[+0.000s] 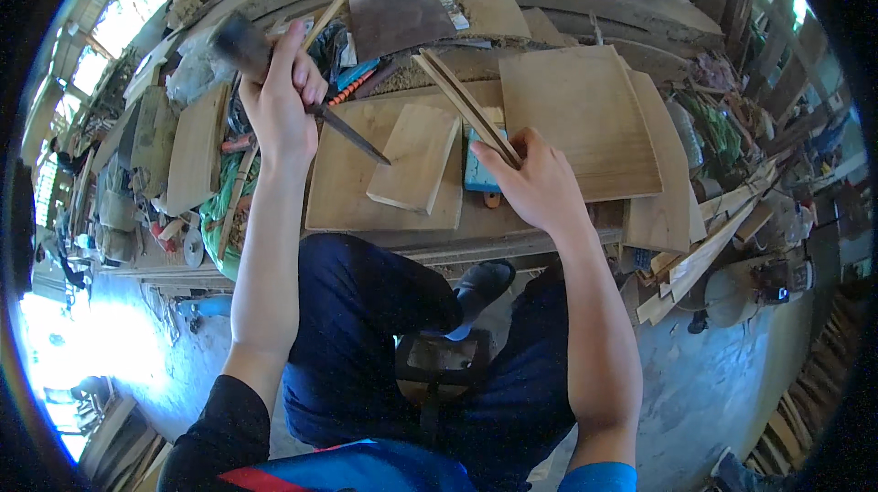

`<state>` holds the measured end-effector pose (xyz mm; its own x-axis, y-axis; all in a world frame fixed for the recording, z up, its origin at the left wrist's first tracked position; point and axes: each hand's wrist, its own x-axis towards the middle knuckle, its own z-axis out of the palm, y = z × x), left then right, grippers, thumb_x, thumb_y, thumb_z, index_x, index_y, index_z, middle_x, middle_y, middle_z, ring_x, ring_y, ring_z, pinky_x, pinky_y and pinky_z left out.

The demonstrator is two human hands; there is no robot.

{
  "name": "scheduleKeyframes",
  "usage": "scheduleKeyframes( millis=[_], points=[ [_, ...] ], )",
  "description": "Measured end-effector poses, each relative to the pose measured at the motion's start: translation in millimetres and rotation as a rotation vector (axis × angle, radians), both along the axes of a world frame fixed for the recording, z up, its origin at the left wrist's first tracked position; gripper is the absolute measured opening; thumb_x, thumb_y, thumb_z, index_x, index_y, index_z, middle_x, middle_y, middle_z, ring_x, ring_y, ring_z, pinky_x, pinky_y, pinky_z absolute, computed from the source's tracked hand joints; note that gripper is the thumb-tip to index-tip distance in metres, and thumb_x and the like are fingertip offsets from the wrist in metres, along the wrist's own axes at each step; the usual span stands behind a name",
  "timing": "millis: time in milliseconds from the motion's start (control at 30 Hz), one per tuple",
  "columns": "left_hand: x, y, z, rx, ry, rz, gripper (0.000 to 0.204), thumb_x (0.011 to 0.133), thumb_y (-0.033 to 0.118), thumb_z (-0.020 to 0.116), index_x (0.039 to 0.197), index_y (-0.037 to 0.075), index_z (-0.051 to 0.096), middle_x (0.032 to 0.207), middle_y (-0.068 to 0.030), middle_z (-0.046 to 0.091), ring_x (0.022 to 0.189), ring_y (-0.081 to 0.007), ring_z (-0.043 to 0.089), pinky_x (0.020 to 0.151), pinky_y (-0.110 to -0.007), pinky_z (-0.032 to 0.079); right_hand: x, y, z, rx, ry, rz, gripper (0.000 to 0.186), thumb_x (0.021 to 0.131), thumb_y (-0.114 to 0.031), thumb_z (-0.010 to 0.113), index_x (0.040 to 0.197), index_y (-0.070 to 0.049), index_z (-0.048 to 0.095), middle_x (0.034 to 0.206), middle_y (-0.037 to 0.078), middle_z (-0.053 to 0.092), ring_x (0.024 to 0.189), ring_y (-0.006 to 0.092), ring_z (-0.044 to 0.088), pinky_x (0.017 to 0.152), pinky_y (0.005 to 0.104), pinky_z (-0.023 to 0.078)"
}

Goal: Chiseling wood using a mallet and a chisel on a workbench in a workshop.

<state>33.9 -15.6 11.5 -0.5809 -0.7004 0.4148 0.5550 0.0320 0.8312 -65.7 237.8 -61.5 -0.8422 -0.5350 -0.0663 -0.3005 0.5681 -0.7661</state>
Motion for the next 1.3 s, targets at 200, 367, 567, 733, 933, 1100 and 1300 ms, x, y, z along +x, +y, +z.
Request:
scheduleKeyframes(
  millis=[200,367,567,733,933,1100,1300],
  points=[
    [-5.8,-12.0,-11.7,-0.287,0.007,-0.125,0.027,0.1,0.021,0.054,0.119,0.001,0.057,0.094,-0.0071,0.06,0.081,-0.0173,0.06,0.08,-0.032,0.049,0.3,1.8,-2.5,0.007,0.004,-0.001,0.077,0.09,-0.069,0.066,0.106,0.006,0.066,0.088,0.025,0.072,0.093,0.0368,0.072,0.085,0.0434,0.053],
    [-7.3,-9.4,-11.6,-0.433,-0.035,-0.077,0.033,0.1,0.017,0.06,0.126,-0.002,0.052,0.098,-0.0042,0.062,0.079,-0.0148,0.061,0.079,-0.029,0.052,-0.4,4.0,-5.2,0.012,0.007,0.0,0.079,0.089,-0.07,0.066,0.106,0.007,0.066,0.086,0.025,0.072,0.092,0.0367,0.072,0.084,0.0437,0.053],
    [-10.4,-23.2,-23.7,-0.438,-0.038,0.182,0.025,0.091,0.018,0.083,0.096,0.001,0.065,0.079,-0.0035,0.065,0.065,-0.0116,0.063,0.064,-0.028,0.053,-4.6,3.2,-6.9,0.046,-0.003,0.01,0.08,0.088,-0.071,0.066,0.105,0.008,0.067,0.083,0.025,0.071,0.09,0.035,0.072,0.083,0.0429,0.053],
    [-14.4,-25.3,-25.3,-0.184,0.08,0.007,0.024,0.094,0.023,0.08,0.097,0.004,0.065,0.072,0.0035,0.055,0.062,-0.009,0.056,0.06,-0.024,0.046,-5.7,0.2,-11.1,0.02,-0.002,0.03,0.08,0.087,-0.071,0.066,0.105,0.007,0.068,0.078,0.021,0.07,0.084,0.0311,0.072,0.08,0.041,0.053],
    [-2.5,-0.5,-12.5,-0.068,0.018,-0.337,0.018,0.104,0.025,0.067,0.099,0.009,0.061,0.059,0.0063,0.043,0.045,-0.0041,0.04,0.041,-0.024,0.029,-2.6,-0.6,-8.8,0.032,-0.018,0.033,0.084,0.087,-0.071,0.066,0.11,0.009,0.068,0.077,0.02,0.07,0.08,0.0284,0.073,0.081,0.0401,0.054],
    [-17.4,-8.4,-17.2,0.023,0.304,-0.719,0.04,0.103,0.023,0.067,0.07,0.016,0.045,0.054,0.009,0.034,0.04,-0.0037,0.03,0.04,-0.026,0.02,-3.1,-5.4,-12.5,0.019,0.031,0.047,0.087,0.086,-0.072,0.065,0.114,0.01,0.067,0.078,0.02,0.071,0.081,0.0277,0.074,0.082,0.0403,0.055],
    [-48.0,1.6,1.9,-0.107,-0.065,-0.402,0.044,0.102,0.025,0.067,0.066,0.016,0.042,0.054,0.0078,0.033,0.039,-0.0058,0.031,0.039,-0.026,0.02,-2.0,-7.2,-13.6,-0.031,0.001,0.048,0.087,0.087,-0.074,0.063,0.109,0.01,0.068,0.081,0.022,0.072,0.085,0.0326,0.074,0.082,0.0419,0.055]
  ],
)
